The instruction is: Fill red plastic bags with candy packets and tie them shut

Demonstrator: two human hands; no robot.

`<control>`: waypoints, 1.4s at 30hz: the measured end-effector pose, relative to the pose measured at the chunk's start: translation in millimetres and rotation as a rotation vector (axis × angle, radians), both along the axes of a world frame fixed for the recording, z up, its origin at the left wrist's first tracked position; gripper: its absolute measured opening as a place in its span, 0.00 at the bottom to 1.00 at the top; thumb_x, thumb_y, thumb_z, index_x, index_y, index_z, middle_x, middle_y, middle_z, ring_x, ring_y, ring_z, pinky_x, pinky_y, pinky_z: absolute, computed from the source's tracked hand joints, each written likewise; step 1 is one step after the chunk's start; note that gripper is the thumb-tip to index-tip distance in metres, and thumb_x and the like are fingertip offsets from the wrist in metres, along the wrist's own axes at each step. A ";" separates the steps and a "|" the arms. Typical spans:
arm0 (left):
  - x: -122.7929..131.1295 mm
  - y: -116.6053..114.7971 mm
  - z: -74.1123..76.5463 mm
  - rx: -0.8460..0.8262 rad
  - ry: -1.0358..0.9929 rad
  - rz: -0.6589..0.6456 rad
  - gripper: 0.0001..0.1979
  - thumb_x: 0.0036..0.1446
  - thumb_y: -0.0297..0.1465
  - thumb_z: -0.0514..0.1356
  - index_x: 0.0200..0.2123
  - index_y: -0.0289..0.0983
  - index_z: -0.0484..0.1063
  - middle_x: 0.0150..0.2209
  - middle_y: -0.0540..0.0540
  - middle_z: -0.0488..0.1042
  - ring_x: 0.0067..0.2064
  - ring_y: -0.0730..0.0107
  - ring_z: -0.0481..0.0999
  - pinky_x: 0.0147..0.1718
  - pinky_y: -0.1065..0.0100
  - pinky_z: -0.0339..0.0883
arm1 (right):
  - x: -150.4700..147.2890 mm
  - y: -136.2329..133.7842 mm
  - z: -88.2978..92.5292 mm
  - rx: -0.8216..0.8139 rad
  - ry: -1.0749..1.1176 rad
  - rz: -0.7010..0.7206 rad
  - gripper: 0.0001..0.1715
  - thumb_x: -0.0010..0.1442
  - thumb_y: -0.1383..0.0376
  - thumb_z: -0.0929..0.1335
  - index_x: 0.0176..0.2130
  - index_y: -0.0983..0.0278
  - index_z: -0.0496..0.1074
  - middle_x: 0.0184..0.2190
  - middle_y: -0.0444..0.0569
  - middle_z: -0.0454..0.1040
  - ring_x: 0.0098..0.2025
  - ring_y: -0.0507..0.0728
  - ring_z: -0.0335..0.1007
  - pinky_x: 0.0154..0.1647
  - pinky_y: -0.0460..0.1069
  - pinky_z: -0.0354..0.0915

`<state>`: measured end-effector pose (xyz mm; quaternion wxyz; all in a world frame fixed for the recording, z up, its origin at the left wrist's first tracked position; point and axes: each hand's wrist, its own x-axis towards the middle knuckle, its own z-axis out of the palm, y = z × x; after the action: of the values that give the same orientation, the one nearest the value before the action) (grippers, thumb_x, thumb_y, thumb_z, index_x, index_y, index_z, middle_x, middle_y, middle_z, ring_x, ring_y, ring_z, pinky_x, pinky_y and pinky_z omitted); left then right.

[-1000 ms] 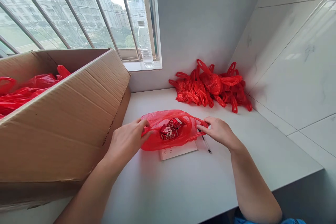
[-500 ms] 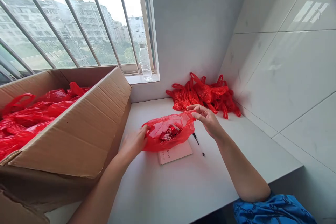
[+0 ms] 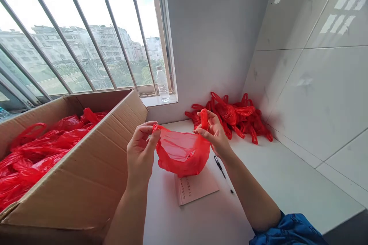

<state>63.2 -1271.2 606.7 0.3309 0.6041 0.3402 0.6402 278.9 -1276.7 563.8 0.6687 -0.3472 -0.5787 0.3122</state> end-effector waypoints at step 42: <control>21.5 14.7 -46.2 -0.224 0.372 -0.525 0.15 0.62 0.38 0.59 0.49 0.37 0.73 0.40 0.45 0.79 0.43 0.65 0.77 0.42 0.68 0.69 | -7.7 -20.2 -8.4 0.098 -0.507 -0.062 0.11 0.62 0.59 0.71 0.39 0.60 0.67 0.38 0.45 0.69 0.41 0.53 0.69 0.44 0.51 0.70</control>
<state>84.7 -1256.5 560.5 0.4809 0.7373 0.2960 0.3708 271.2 -1296.9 555.4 0.5275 -0.3991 -0.7314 0.1659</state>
